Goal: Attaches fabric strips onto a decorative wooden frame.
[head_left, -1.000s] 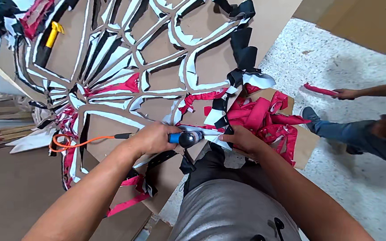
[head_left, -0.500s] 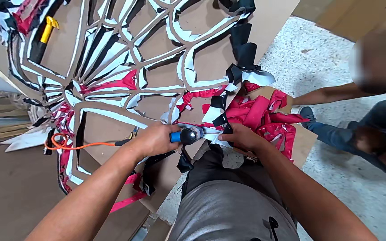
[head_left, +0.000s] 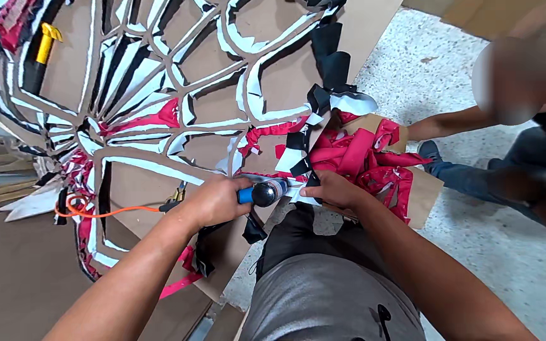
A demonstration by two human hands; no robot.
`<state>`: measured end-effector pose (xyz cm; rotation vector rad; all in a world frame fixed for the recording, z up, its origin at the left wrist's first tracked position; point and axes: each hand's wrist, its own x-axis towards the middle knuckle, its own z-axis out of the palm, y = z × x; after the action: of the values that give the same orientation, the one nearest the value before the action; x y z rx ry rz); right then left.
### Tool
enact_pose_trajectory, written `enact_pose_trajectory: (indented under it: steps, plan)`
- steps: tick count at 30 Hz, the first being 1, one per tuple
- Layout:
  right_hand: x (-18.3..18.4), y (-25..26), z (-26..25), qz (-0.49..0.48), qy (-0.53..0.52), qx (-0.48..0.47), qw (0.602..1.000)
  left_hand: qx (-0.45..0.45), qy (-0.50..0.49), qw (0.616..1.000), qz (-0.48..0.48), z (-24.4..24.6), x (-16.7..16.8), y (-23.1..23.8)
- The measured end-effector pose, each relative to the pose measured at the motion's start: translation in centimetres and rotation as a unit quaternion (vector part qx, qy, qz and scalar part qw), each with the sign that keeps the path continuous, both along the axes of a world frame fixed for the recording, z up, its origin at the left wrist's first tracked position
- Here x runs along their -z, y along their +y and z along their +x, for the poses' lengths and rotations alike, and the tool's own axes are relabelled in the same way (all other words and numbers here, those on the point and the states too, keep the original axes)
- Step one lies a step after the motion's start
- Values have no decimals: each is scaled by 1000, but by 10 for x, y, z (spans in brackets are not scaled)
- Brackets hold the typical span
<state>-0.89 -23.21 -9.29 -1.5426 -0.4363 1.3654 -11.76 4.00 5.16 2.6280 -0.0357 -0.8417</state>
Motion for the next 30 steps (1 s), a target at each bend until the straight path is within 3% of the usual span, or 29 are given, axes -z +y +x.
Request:
enact_pose_trajectory:
  steps: [30]
  plan:
    - [-8, 3, 3, -13, 31, -5, 999, -21, 48, 999, 13, 21, -4, -29]
